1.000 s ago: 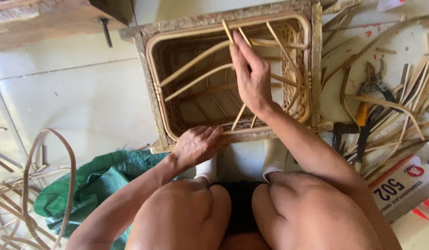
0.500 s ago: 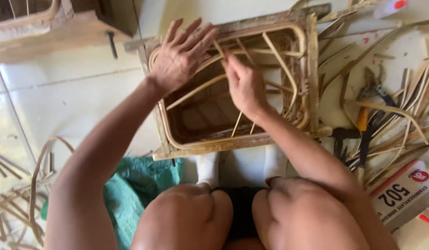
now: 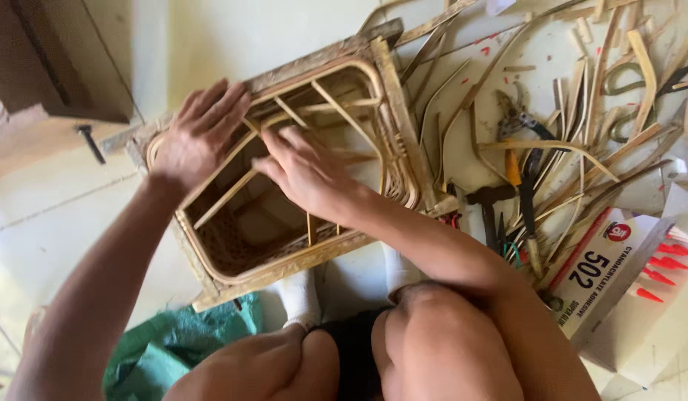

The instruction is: The person inserts thin wooden strips into a rectangular basket frame, secures them with a hammer, and applies glue to the joints. They continue adding strips and adjusting the frame to complete the basket structure.

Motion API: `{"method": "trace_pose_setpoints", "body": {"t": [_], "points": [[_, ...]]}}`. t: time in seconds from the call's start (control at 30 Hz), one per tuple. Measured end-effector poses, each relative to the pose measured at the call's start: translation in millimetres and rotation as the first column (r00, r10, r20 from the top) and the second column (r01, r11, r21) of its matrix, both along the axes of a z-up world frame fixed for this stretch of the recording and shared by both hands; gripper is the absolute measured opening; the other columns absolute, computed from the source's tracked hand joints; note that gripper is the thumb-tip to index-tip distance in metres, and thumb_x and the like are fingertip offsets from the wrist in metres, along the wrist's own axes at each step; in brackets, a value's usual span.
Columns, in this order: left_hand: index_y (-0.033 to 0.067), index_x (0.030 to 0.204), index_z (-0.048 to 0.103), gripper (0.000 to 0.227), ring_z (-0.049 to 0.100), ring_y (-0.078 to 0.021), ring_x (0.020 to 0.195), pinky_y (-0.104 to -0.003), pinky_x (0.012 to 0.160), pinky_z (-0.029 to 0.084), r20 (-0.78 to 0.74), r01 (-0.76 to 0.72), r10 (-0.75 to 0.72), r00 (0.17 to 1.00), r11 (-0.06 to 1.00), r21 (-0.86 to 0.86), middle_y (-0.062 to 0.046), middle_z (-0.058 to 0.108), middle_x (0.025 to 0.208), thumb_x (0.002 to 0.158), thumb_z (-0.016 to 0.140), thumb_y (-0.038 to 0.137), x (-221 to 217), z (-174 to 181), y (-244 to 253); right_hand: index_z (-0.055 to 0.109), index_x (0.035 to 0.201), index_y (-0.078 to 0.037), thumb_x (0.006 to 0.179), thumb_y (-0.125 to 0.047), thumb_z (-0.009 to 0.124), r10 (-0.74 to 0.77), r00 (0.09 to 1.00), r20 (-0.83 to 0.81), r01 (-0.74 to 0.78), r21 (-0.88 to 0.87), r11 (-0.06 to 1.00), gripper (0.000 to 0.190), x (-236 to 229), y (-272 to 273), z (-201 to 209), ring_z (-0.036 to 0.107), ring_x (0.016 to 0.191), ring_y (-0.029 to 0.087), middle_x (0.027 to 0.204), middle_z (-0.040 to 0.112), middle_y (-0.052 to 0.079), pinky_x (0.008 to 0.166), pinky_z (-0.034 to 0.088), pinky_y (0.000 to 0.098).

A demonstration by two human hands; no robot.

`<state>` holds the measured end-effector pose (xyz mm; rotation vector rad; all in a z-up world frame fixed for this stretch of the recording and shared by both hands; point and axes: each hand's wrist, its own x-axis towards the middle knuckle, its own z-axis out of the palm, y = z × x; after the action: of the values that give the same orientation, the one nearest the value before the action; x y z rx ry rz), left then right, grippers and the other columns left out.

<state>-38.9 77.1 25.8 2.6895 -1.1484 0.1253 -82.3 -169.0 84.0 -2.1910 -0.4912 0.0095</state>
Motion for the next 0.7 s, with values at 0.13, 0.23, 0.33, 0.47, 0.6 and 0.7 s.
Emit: {"method": "trace_pose_setpoints", "body": {"t": [0.13, 0.23, 0.33, 0.47, 0.6, 0.7], "points": [[0.0007, 0.148, 0.053, 0.055, 0.059, -0.031, 0.133, -0.052, 0.113, 0.045, -0.07, -0.159, 0.149, 0.986, 0.974, -0.159, -0.019, 0.066, 0.137, 0.094, 0.065, 0.003, -86, 28, 3, 0.069, 0.094, -0.006, 0.107, -0.021, 0.061, -0.103, 0.992, -0.078, 0.088, -0.18, 0.98, 0.021, 36, -104, 7, 0.066, 0.077, 0.025, 0.084, 0.067, 0.01, 0.076, 0.057, 0.0421], [0.0043, 0.151, 0.056, 0.065, 0.06, -0.0224, 0.089, -0.046, 0.103, 0.049, -0.293, -0.217, 0.188, 0.937, 0.974, -0.066, -0.008, 0.069, 0.1, 0.09, 0.077, 0.014, -175, 63, -7, 0.071, 0.119, -0.003, 0.103, -0.01, 0.062, -0.109, 0.994, 0.007, 0.093, -0.591, 0.801, 0.019, 79, -186, -65, 0.064, 0.09, 0.026, 0.109, 0.069, 0.016, 0.074, 0.056, 0.0432], [0.0024, 0.144, 0.054, 0.08, 0.066, -0.0272, 0.088, -0.05, 0.101, 0.045, -0.312, -0.26, 0.222, 0.924, 0.962, -0.086, -0.009, 0.07, 0.093, 0.077, 0.082, 0.038, -202, 73, -20, 0.072, 0.115, -0.011, 0.085, -0.014, 0.063, 0.148, 0.97, 0.192, 0.031, -0.702, 0.711, 0.032, 84, -217, -160, 0.06, 0.117, 0.03, 0.121, 0.068, 0.015, 0.094, 0.053, 0.0463], [0.001, 0.13, 0.062, 0.071, 0.067, -0.0226, 0.075, -0.056, 0.102, 0.042, -0.301, -0.299, 0.285, 0.91, 0.954, -0.001, -0.006, 0.071, 0.083, 0.07, 0.084, 0.033, -219, 66, -24, 0.069, 0.126, -0.01, 0.093, -0.014, 0.066, 0.241, 0.952, 0.188, -0.08, -0.608, 0.79, 0.034, 67, -232, -212, 0.059, 0.131, 0.032, 0.133, 0.067, 0.012, 0.111, 0.048, 0.0483], [0.001, 0.121, 0.065, 0.056, 0.066, -0.023, 0.076, -0.047, 0.098, 0.046, -0.283, -0.271, 0.243, 0.928, 0.961, -0.061, -0.004, 0.068, 0.08, 0.078, 0.086, 0.03, -218, 61, -24, 0.065, 0.12, -0.007, 0.121, -0.015, 0.051, -0.154, 0.957, -0.246, 0.156, -0.01, 0.988, 0.017, 70, -246, -163, 0.062, 0.105, 0.027, 0.105, 0.063, 0.011, 0.098, 0.053, 0.0403], [0.0026, 0.119, 0.066, 0.055, 0.065, -0.0235, 0.076, -0.046, 0.095, 0.046, -0.306, -0.32, 0.289, 0.907, 0.946, -0.058, -0.005, 0.069, 0.08, 0.077, 0.086, 0.032, -229, 59, -28, 0.063, 0.121, -0.002, 0.118, -0.001, 0.049, -0.176, 0.96, 0.216, 0.181, -0.004, 0.983, 0.014, 78, -245, -118, 0.065, 0.099, 0.028, 0.106, 0.064, 0.014, 0.091, 0.055, 0.0415]]}}
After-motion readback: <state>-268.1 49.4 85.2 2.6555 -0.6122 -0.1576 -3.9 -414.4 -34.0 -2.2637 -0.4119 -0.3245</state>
